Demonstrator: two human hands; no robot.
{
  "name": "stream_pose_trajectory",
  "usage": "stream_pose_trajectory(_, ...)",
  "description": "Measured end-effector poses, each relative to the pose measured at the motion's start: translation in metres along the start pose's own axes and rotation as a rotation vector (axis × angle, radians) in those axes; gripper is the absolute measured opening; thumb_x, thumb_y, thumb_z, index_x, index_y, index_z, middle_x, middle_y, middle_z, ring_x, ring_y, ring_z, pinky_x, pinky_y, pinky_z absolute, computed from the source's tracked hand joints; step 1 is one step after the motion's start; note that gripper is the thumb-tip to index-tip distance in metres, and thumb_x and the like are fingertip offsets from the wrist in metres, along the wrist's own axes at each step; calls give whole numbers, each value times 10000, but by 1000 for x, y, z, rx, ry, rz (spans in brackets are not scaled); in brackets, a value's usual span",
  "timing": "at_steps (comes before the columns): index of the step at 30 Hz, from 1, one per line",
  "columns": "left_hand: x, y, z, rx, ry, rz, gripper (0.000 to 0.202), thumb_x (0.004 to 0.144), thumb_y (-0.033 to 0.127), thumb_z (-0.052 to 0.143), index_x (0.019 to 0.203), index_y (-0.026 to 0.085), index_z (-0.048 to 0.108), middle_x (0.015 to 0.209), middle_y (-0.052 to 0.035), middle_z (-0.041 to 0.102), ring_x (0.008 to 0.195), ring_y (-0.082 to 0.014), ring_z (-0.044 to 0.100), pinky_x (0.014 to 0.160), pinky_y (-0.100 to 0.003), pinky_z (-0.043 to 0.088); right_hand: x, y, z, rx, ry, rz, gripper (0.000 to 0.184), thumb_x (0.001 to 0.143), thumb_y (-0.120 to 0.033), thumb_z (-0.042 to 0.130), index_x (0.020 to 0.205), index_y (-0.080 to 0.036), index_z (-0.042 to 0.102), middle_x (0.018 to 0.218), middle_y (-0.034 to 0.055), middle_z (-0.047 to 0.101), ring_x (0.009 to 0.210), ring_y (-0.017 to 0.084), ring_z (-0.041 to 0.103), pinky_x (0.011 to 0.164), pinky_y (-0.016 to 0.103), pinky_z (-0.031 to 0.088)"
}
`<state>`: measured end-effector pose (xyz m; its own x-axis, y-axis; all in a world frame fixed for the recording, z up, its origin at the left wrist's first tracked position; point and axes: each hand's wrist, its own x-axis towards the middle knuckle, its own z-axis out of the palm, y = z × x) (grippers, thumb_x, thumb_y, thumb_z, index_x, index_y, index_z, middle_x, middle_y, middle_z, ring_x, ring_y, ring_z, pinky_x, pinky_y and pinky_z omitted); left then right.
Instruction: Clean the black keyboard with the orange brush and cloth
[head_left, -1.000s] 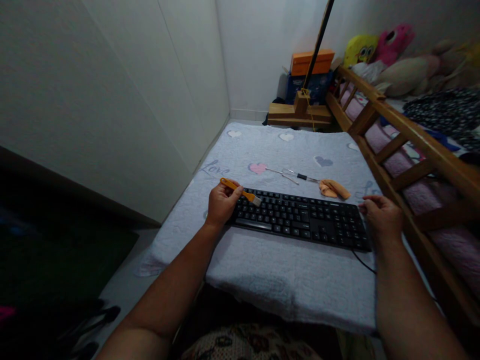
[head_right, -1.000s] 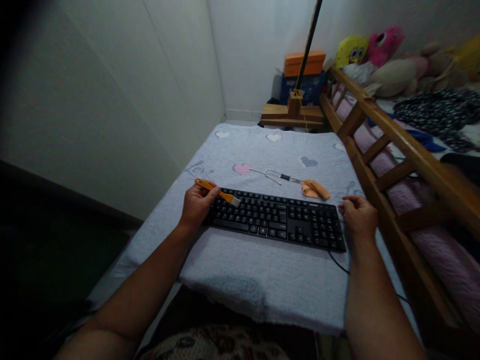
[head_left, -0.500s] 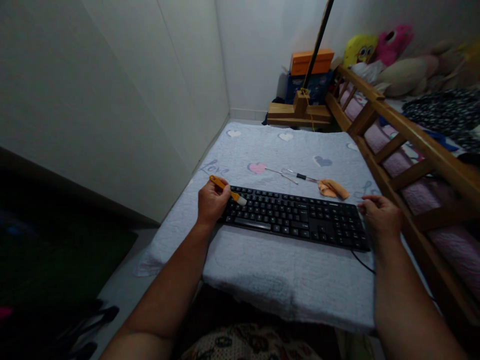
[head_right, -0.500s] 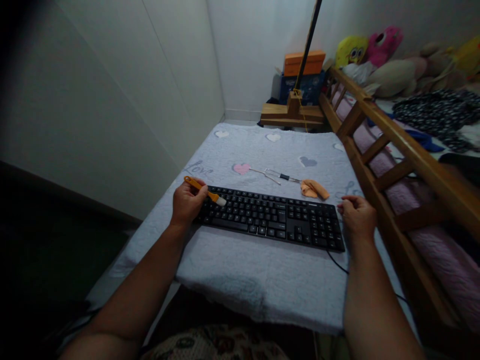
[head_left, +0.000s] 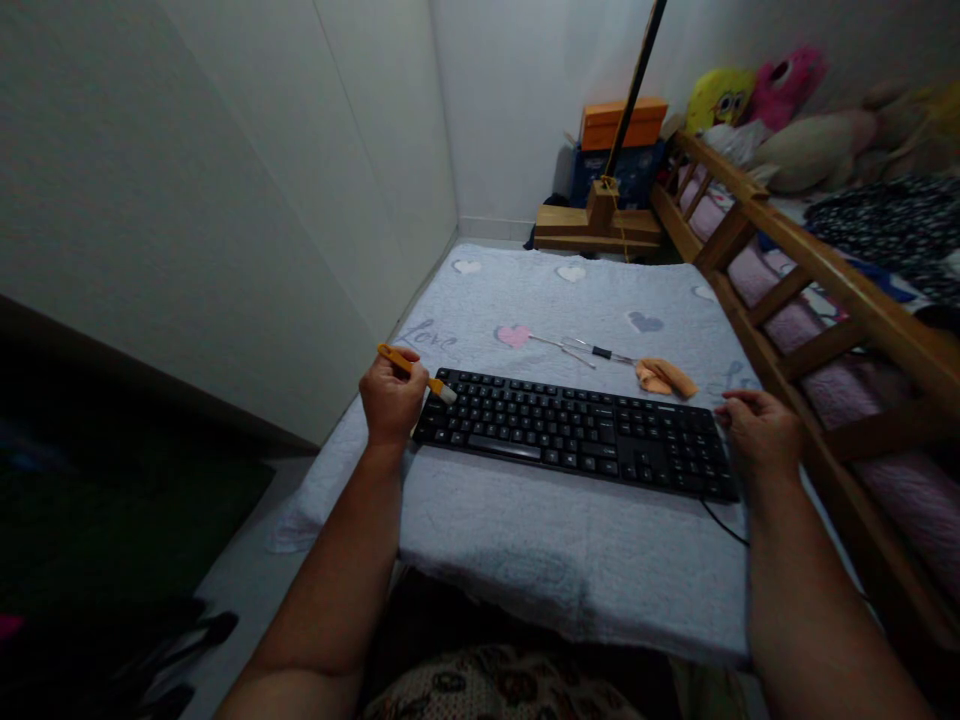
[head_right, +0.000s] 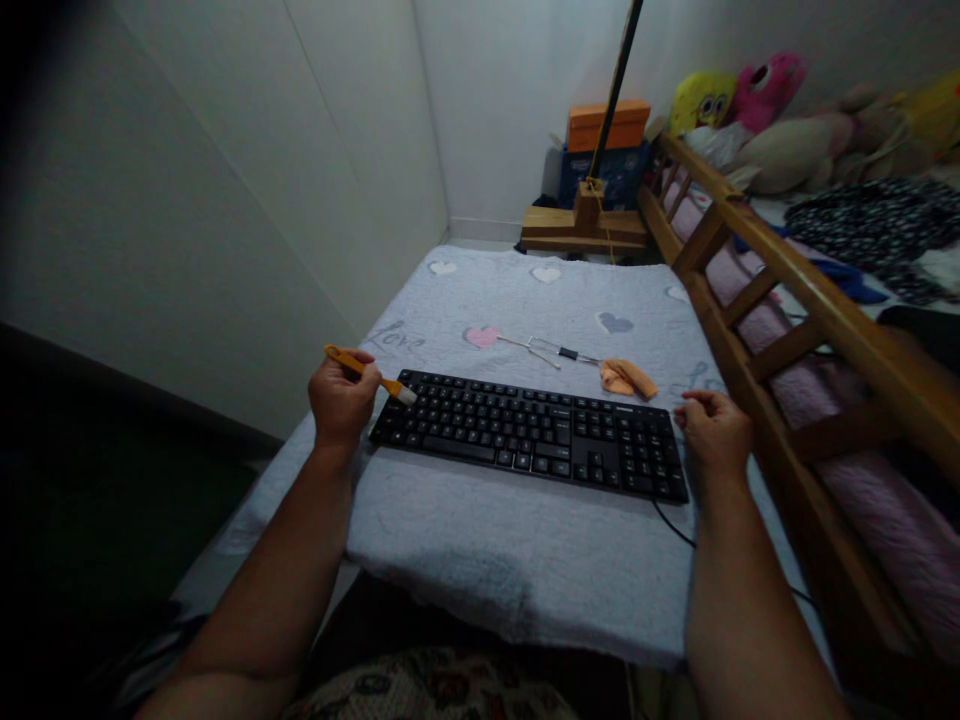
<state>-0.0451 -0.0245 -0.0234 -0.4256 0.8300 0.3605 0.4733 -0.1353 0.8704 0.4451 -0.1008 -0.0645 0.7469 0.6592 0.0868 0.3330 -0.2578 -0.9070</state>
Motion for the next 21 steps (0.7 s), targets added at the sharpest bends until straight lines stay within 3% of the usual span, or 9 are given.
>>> stream_pose_trajectory(3,-1,2,3,-175,-19,-37,134,722,292,666,810,202,620,680,39,587,602,-119,557,623,-236,463,2,4,0,2,-10,-14,154,728,-280,654,863,-254,723,741,30,710,664,208,646,586,304,494)
stream_pose_trajectory(8,-16,13,16,-379,-176,-124,273,714,400,767,830,197,626,707,21,622,650,-139,613,657,-253,516,2,5,1,4,-6,-5,160,733,-287,650,873,-250,719,753,35,711,688,221,665,596,311,506)
stream_pose_trajectory(14,-33,20,30,-404,-348,-146,330,708,451,813,840,185,669,743,-5,677,686,-164,657,692,-279,533,-1,-1,1,-17,-5,4,157,733,-281,647,869,-243,716,752,45,711,689,222,664,595,310,509)
stream_pose_trajectory(21,-39,21,33,-324,-380,-118,305,735,451,795,836,189,675,731,-4,670,661,-165,641,658,-277,511,0,1,0,-31,-10,-8,163,738,-278,650,879,-244,724,756,34,717,681,208,664,604,302,507)
